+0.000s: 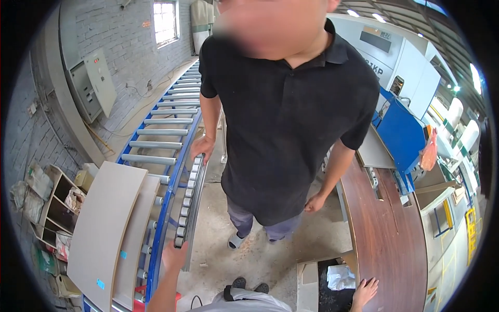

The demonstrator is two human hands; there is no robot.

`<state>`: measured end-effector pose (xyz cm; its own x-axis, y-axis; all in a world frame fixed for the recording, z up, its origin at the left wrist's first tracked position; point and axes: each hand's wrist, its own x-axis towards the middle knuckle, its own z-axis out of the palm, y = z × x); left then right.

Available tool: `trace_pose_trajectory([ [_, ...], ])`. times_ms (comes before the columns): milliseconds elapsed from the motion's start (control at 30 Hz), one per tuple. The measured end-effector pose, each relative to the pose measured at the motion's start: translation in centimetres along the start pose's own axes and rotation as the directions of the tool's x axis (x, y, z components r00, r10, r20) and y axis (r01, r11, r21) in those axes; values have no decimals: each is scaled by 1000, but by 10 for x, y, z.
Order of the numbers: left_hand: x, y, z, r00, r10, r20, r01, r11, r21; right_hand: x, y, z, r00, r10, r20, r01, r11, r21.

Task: Picking up large rectangular panels from a table and loading them onto a conveyor belt.

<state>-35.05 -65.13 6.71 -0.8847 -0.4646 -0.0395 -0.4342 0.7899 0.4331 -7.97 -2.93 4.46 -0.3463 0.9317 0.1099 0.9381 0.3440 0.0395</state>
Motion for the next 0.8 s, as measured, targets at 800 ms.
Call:
trace_pose_trajectory([
  [800, -8, 7, -9, 999, -19, 27, 22, 991, -134, -3, 11, -3, 1000, -21, 7, 20, 995, 95],
])
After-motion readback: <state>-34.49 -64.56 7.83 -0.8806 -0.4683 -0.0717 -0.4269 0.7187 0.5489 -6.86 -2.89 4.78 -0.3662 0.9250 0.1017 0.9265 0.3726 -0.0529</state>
